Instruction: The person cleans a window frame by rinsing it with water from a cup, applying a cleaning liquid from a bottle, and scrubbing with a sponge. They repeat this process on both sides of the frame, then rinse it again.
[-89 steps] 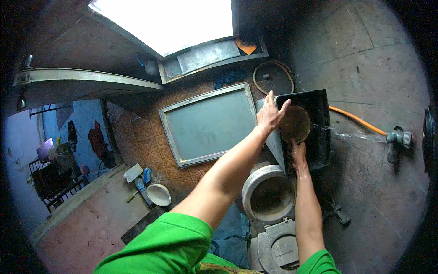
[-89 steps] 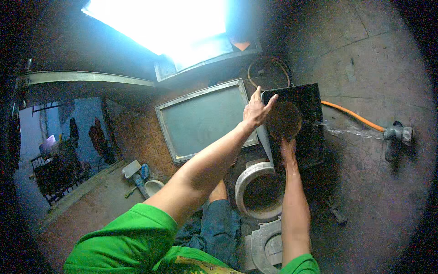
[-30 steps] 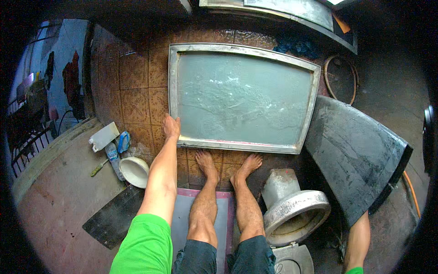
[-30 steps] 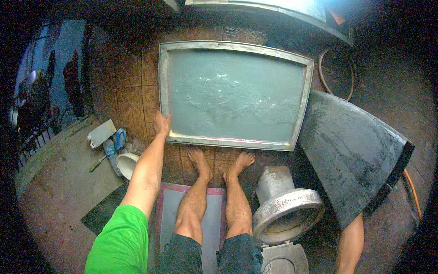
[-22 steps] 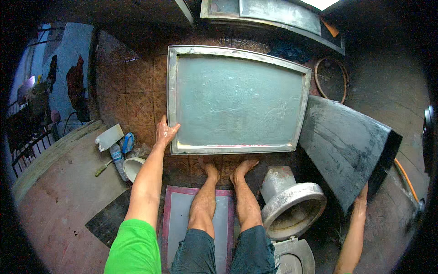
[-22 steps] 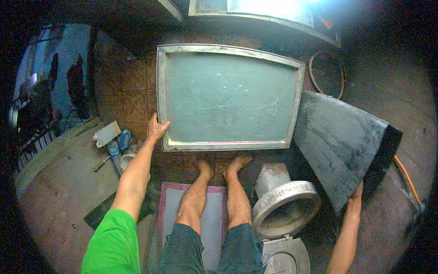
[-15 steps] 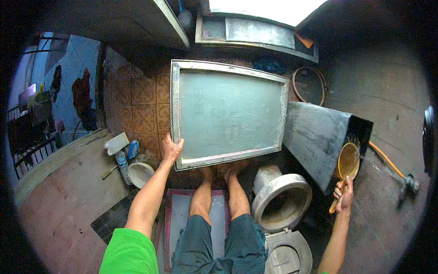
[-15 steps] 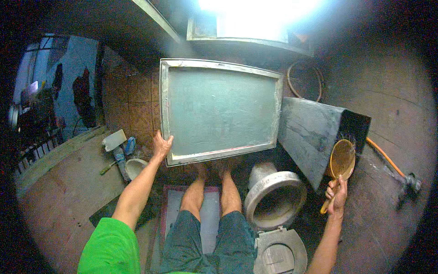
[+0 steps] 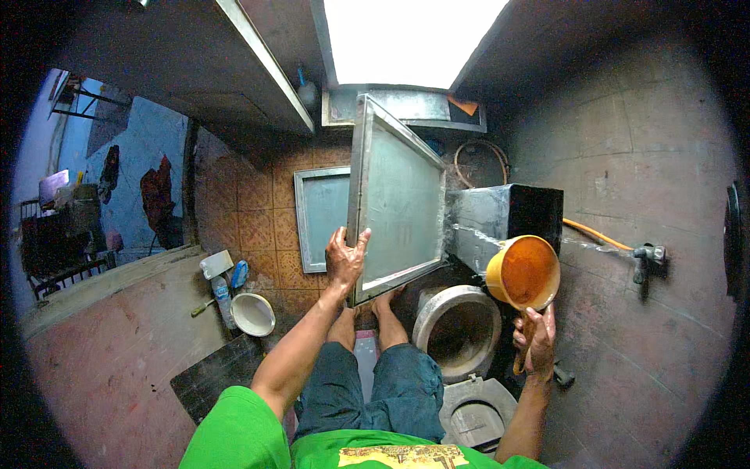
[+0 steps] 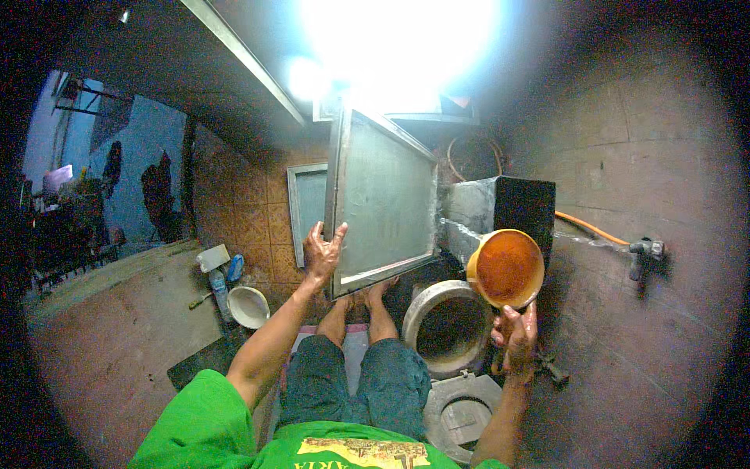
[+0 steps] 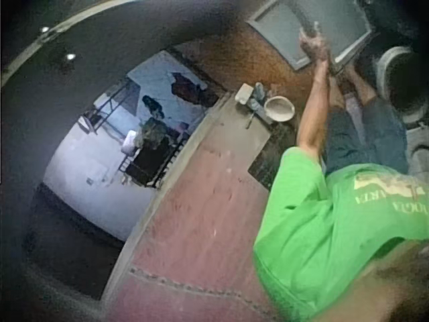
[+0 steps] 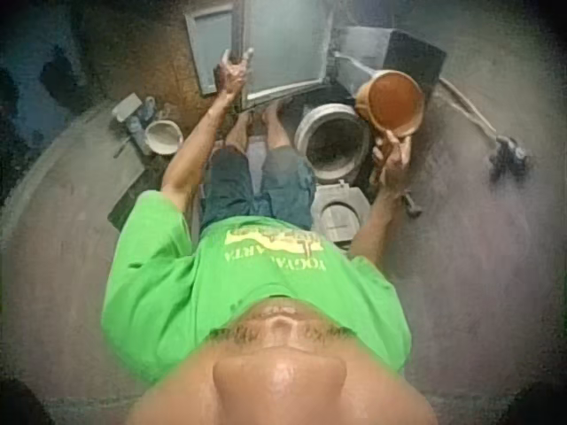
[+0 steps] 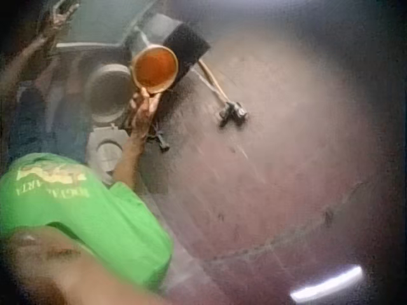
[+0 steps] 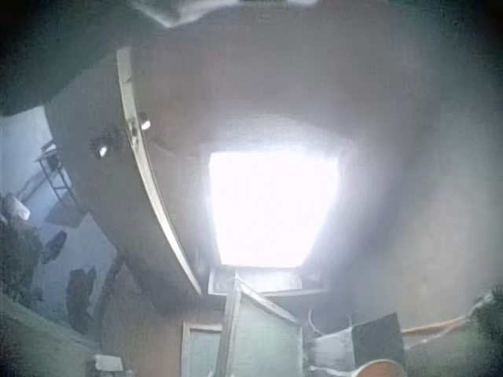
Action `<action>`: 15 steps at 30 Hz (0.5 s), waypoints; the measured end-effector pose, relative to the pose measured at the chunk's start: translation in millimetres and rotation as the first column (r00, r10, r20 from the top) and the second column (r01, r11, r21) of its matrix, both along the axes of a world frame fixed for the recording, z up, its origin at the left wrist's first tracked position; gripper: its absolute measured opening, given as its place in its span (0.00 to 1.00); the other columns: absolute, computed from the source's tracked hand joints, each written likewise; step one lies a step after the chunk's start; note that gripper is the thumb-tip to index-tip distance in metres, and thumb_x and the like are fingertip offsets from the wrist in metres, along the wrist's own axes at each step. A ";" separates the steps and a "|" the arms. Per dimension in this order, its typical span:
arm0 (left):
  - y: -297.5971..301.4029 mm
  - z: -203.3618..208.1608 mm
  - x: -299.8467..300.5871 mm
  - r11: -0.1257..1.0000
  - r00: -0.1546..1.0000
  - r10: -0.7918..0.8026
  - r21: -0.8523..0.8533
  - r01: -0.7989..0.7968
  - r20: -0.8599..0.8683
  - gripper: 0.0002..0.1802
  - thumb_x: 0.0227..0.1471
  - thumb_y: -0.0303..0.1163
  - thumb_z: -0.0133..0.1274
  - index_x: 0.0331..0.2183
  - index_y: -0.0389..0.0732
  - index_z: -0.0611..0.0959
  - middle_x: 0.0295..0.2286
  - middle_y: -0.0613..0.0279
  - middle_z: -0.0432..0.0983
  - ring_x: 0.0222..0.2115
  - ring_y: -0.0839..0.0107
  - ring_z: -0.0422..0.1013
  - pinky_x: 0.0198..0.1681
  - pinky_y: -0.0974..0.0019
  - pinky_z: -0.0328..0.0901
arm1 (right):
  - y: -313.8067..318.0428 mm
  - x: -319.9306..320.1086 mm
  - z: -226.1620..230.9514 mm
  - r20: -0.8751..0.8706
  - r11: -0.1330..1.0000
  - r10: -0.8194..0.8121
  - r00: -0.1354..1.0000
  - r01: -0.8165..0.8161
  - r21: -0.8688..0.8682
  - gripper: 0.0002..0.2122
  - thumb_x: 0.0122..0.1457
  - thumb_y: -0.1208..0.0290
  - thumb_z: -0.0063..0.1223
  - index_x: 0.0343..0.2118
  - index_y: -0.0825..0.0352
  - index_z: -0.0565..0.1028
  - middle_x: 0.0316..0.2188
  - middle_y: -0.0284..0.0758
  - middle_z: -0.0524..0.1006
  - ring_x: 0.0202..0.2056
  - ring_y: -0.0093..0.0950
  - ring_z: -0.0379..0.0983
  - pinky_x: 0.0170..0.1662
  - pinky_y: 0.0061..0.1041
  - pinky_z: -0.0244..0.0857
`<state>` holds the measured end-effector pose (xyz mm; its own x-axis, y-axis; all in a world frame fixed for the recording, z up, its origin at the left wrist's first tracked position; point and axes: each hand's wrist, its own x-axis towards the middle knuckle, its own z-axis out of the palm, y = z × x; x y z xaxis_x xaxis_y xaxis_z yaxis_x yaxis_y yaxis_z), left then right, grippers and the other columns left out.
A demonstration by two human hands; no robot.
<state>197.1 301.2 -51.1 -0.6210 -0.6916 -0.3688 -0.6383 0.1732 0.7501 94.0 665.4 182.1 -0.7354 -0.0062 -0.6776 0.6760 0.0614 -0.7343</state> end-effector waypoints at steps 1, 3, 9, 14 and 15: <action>4.7 17.5 -5.0 0.984 0.997 -0.043 -0.177 0.030 -0.069 0.42 0.54 0.57 0.67 0.47 0.22 0.80 0.41 0.30 0.78 0.41 0.46 0.78 0.46 0.53 0.71 | -8.1 1.1 14.0 0.021 0.999 0.013 1.000 -0.012 -0.029 0.32 0.63 0.73 0.54 0.68 0.57 0.56 0.43 0.31 0.73 0.29 0.17 0.68 0.21 0.14 0.61; 0.9 72.4 -7.8 0.941 0.981 -0.146 -0.324 0.099 -0.126 0.32 0.56 0.53 0.65 0.38 0.28 0.81 0.33 0.38 0.78 0.34 0.44 0.77 0.40 0.50 0.71 | -13.0 5.4 34.2 0.029 0.998 0.060 0.998 -0.059 -0.034 0.34 0.61 0.75 0.57 0.69 0.57 0.56 0.42 0.31 0.74 0.29 0.17 0.69 0.22 0.15 0.63; -55.5 216.6 -5.2 0.807 0.861 -0.504 -0.391 0.443 -0.066 0.24 0.60 0.50 0.62 0.41 0.36 0.83 0.35 0.43 0.81 0.34 0.47 0.80 0.38 0.51 0.75 | -23.3 7.0 107.8 -0.060 0.953 0.283 0.957 -0.274 0.129 0.34 0.60 0.77 0.58 0.69 0.60 0.57 0.45 0.35 0.75 0.30 0.19 0.70 0.25 0.20 0.66; -60.8 232.2 6.7 0.474 0.648 -0.719 -0.503 0.723 0.253 0.23 0.59 0.48 0.63 0.48 0.41 0.83 0.41 0.47 0.85 0.40 0.52 0.83 0.51 0.49 0.76 | -20.4 12.5 123.4 -0.224 0.812 0.527 0.820 -0.409 0.415 0.39 0.62 0.79 0.56 0.75 0.58 0.50 0.34 0.31 0.77 0.24 0.16 0.68 0.22 0.17 0.65; -62.2 226.6 14.3 0.395 0.614 -0.754 -0.587 0.707 0.232 0.25 0.59 0.48 0.61 0.51 0.41 0.83 0.41 0.49 0.85 0.39 0.52 0.83 0.54 0.43 0.74 | -22.9 12.5 125.6 -0.247 0.782 0.576 0.779 -0.437 0.445 0.40 0.63 0.79 0.56 0.75 0.58 0.50 0.36 0.32 0.77 0.25 0.18 0.70 0.23 0.19 0.66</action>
